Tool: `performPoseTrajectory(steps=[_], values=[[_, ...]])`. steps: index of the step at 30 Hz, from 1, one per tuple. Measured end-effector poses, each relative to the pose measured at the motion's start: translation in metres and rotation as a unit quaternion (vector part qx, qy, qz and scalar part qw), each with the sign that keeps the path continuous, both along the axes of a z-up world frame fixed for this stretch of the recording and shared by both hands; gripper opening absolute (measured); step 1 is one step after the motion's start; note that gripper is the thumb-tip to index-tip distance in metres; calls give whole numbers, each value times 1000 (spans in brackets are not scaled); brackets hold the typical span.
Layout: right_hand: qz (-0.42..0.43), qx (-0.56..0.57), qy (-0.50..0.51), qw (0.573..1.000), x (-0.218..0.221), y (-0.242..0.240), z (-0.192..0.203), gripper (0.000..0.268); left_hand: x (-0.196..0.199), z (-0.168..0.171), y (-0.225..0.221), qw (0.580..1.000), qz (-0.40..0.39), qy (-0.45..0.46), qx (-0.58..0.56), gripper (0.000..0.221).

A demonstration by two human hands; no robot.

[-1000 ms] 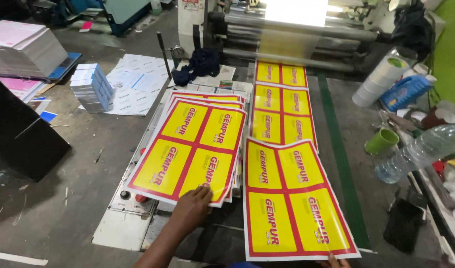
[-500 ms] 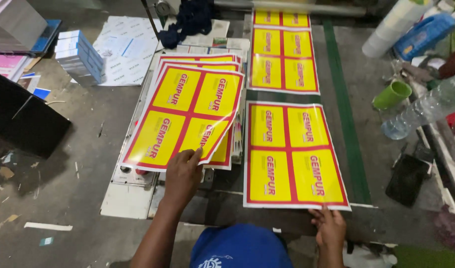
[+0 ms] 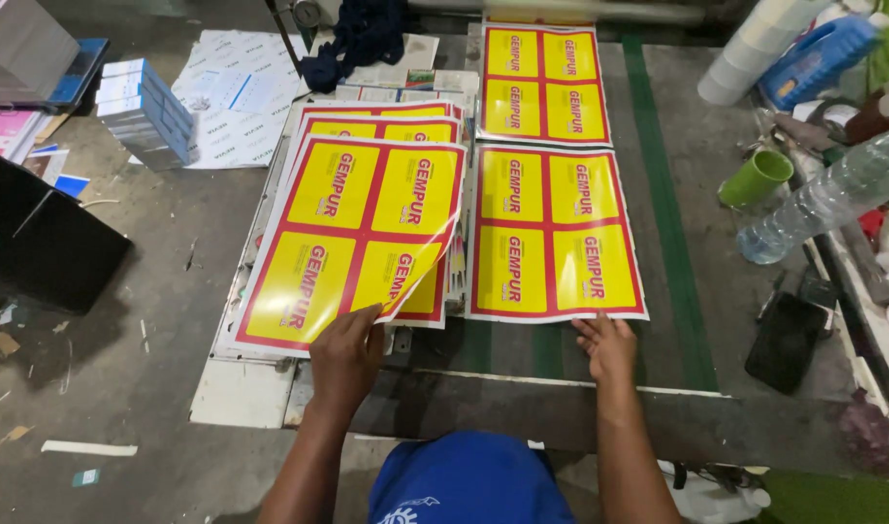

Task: The person repeatedly picks up yellow and red printed sheets from a pile on the left and places them onto a growing stack on the right. The sheets are handled one at a time and aligned by hand throughout the clip.

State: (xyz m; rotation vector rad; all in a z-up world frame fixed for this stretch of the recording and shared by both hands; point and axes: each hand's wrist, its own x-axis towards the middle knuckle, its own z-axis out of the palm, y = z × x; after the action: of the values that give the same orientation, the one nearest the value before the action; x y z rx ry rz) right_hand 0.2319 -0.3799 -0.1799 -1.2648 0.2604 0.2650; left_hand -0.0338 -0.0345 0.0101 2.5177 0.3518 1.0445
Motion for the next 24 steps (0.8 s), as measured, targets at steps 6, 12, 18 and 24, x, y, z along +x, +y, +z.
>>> performPoseTrajectory(steps=[6,12,18,24], values=[[58,12,25,998,13,-8,-37,33,-3,-19,-1,996,2,-84,-17,34],[277,-55,6,959,-82,57,11,46,24,-45,-38,987,-128,-99,-24,28],[375,72,-39,924,-123,88,55,41,45,-31,-86,978,-206,12,12,32],[231,75,-22,970,-107,57,32,31,39,-13,-77,954,-298,2,34,38]])
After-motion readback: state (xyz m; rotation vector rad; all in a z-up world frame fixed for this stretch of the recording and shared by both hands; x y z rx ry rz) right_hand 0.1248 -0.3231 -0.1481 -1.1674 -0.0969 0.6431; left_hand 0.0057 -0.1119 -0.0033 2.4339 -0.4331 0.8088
